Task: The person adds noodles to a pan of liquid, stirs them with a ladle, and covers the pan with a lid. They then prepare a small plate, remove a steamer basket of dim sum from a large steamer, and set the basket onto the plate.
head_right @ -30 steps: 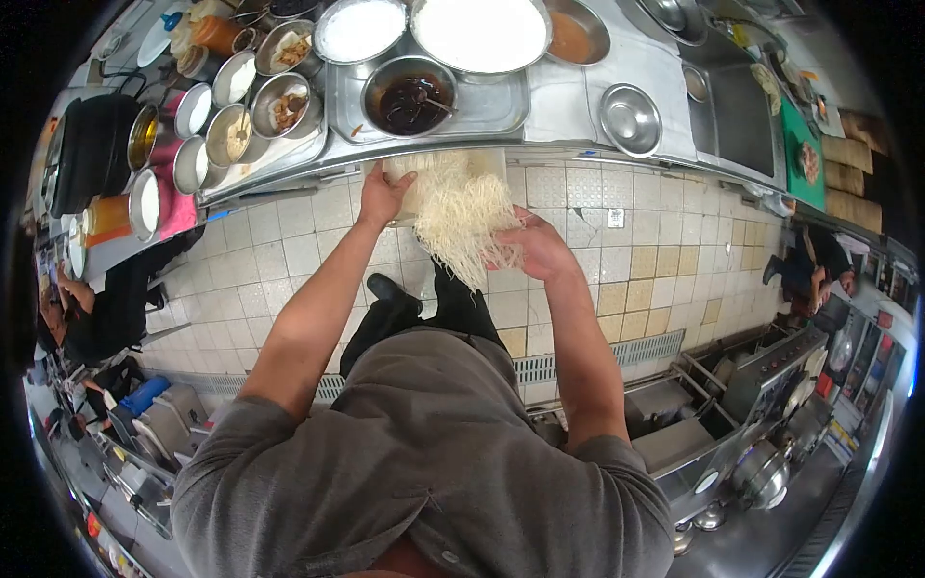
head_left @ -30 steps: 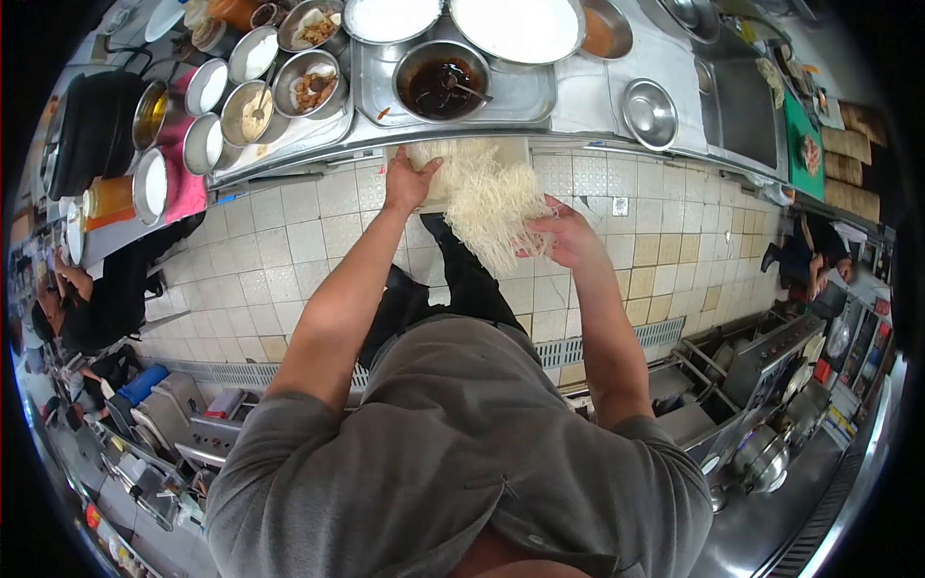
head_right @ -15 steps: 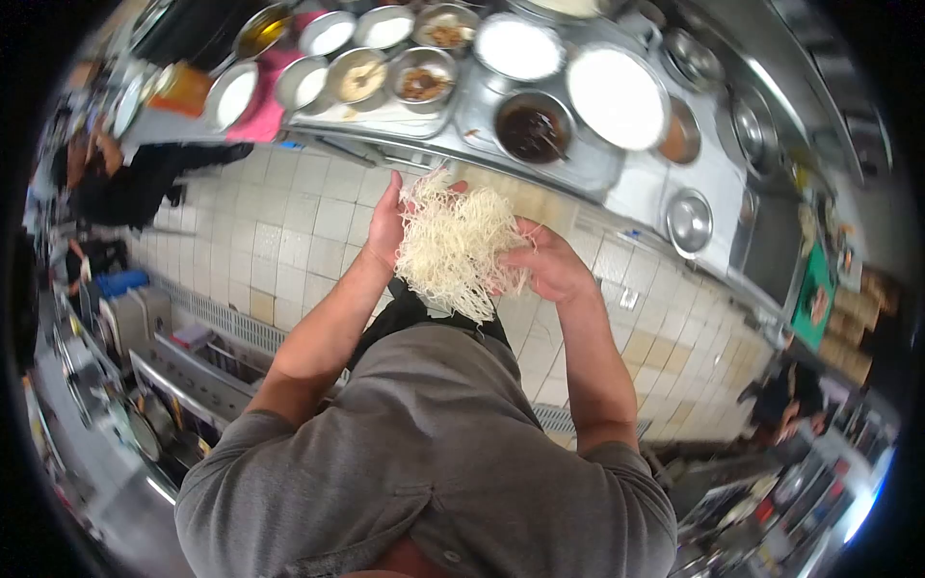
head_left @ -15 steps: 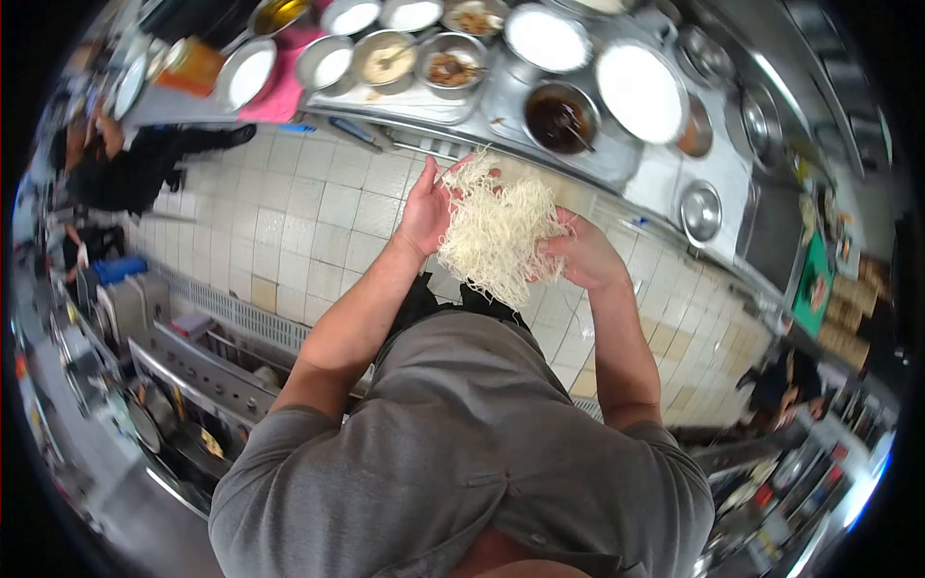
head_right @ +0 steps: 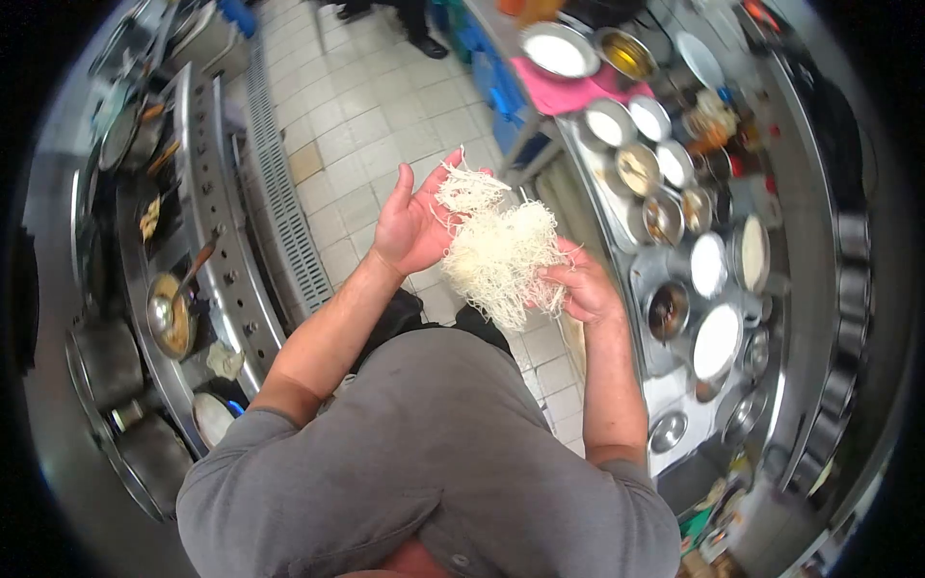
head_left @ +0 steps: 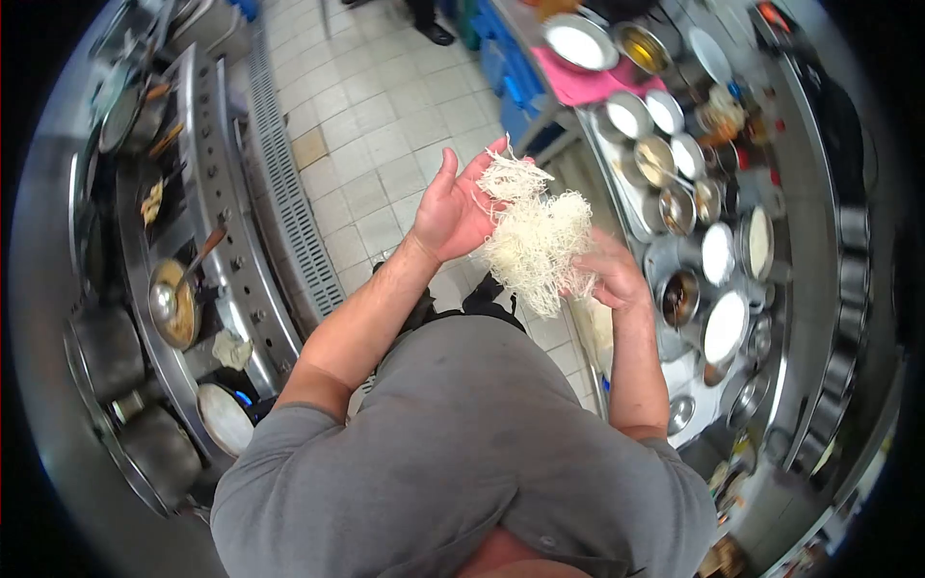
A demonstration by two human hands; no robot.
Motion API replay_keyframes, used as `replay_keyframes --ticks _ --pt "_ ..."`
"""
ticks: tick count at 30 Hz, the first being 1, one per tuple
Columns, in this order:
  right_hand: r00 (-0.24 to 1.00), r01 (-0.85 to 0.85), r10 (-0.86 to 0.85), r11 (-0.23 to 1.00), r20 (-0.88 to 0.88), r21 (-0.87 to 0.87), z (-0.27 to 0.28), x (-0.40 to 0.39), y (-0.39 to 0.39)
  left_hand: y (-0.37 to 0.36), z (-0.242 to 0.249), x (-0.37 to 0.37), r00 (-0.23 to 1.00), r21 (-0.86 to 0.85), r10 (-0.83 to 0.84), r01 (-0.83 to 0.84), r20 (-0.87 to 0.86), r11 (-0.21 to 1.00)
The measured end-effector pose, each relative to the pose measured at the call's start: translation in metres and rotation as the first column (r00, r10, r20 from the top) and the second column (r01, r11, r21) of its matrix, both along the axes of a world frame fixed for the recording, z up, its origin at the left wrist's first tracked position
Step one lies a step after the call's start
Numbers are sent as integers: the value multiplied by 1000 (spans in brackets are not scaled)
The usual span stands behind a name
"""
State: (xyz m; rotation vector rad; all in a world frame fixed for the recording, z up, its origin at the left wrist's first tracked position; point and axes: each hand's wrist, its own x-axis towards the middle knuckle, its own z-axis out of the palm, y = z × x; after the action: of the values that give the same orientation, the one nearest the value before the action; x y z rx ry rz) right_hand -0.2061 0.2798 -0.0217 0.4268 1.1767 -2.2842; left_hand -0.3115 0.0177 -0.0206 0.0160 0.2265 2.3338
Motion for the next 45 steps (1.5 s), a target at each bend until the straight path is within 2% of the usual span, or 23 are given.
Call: replay_keyframes --ticks 7,10,12,13,16,18,21,24,25,27,28,30,31,33,35,36,37,38,39,40,42,44,45 --pt "967 -240 245 967 -63 85 20 -86 -135 -154 17 -4 958 -2 284 -284 -43 959" --pt "933 -333 346 934 -100 129 16 -115 -203 -226 7 6 919 26 379 -378 -108 925" --pt "845 -515 521 853 -119 83 16 -130 -254 -273 -8 15 857 -28 491 -501 -156 865" --pt "835 -540 543 840 -93 58 20 -146 -278 -296 -10 13 844 -79 517 -530 -142 844" --pt "765 -637 637 770 -92 38 24 -163 -361 -362 -8 37 713 -46 691 -699 -120 713" --pt "705 -706 704 708 -85 13 13 -178 -417 -400 9 59 619 -100 777 -785 -115 611" --pt "551 -834 827 551 -111 -28 22 -196 -508 -459 10 78 325 -199 917 -938 -232 282" --pt "398 -917 903 395 -162 -52 30 -204 -609 -517 30 103 152 -308 933 -950 -326 47" --pt "319 -947 925 317 -207 -46 30 -205 -641 -540 31 109 126 -309 938 -951 -323 21" --pt "304 -947 925 319 -226 31 40 -196 -706 -591 32 120 68 -337 953 -941 -296 -37" --pt "267 -958 935 283 -234 36 41 -195 -736 -620 26 126 87 -358 938 -933 -336 -42" --pt "175 -979 951 195 -257 55 27 -198 -801 -670 9 135 -63 -620 939 -736 -338 -272" --pt "163 -973 954 197 -253 118 15 -197 -835 -681 2 147 -100 -618 934 -725 -342 -304" --pt "138 -970 961 180 -241 162 -22 -184 -886 -695 -16 172 -218 -809 888 -368 -404 -458" --pt "-7 -896 963 113 -268 429 -55 -175 -941 -673 -28 186 -308 -812 864 -321 -398 -488" --pt "-23 -901 964 94 -264 423 -61 -173 -958 -658 -36 189 -337 -807 840 -278 -426 -521" --pt "-201 -673 930 96 -306 733 -71 -170 -968 -636 -45 191 -360 -808 820 -234 -445 -541" --pt "-381 -345 882 144 -279 927 -79 -169 -973 -609 -49 191 -374 -823 817 -196 -439 -533" --pt "-432 -230 844 237 -317 944 -79 -173 -970 -584 -50 191 -387 -835 812 -163 -436 -526" --pt "-438 -234 845 223 -308 946 -77 -183 -960 -556 -54 190 -395 -847 822 -169 -410 -504" --pt "-414 -384 693 455 -590 804 -66 -220 -934 -502 -67 193 -393 -867 853 -217 -343 -449" --pt "-418 -326 759 387 -499 863 -57 -262 -885 -453 -77 197 -366 -893 895 -264 -256 -364" --pt "-439 -326 804 272 -400 905 -104 -288 -864 -438 -79 198 -347 -905 912 -276 -219 -323"
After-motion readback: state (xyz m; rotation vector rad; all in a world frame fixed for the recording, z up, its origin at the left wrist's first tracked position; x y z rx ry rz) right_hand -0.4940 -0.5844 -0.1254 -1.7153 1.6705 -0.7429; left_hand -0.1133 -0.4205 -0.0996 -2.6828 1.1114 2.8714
